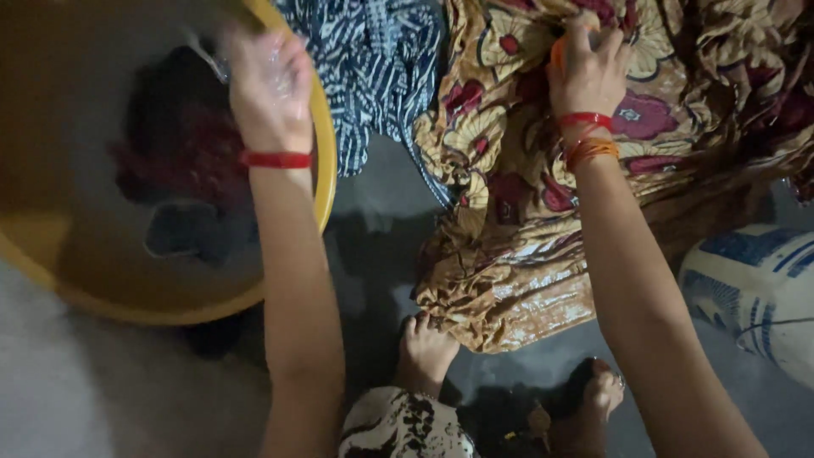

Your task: Scrubbing a large patterned cloth with a brush on the floor and rinsing clothes in buckets.

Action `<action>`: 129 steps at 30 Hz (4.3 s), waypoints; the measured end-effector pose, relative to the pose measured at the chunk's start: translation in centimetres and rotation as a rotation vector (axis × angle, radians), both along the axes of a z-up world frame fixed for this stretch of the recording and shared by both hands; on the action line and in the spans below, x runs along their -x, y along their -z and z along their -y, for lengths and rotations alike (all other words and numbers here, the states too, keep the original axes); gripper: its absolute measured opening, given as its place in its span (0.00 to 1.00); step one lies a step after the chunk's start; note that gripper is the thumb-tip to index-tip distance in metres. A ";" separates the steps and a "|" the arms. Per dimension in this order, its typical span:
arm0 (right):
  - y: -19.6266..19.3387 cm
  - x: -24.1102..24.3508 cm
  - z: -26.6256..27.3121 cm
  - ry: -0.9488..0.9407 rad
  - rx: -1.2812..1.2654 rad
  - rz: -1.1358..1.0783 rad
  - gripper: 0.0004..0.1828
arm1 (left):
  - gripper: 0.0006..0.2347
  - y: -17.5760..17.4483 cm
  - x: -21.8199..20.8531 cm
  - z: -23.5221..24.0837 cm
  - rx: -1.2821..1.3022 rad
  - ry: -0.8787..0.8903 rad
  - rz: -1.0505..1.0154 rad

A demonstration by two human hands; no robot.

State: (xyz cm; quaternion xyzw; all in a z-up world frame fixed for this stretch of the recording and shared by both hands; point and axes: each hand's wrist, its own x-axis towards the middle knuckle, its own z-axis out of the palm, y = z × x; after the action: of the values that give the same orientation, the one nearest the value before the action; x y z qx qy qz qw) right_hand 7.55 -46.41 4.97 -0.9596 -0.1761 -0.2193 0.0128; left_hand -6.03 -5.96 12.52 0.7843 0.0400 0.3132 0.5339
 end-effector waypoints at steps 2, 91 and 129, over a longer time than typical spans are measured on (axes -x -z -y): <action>-0.9 1.7 -2.1 -0.060 0.008 0.022 0.31 | 0.21 -1.5 -2.6 3.8 0.515 0.228 -0.067; -1.9 -3.0 -1.2 -0.237 0.317 0.229 0.25 | 0.03 11.1 12.4 18.0 -0.920 0.254 -0.365; -5.0 11.2 -7.9 -0.411 0.201 -0.049 0.33 | 0.15 12.5 0.3 19.0 -0.869 0.063 -0.617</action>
State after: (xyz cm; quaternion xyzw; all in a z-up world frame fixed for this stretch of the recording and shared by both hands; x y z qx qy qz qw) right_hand -3.68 -38.55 9.98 -0.9050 -0.3885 -0.1700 -0.0340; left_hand -6.31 -24.92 0.06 0.9897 0.0380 0.0394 0.1325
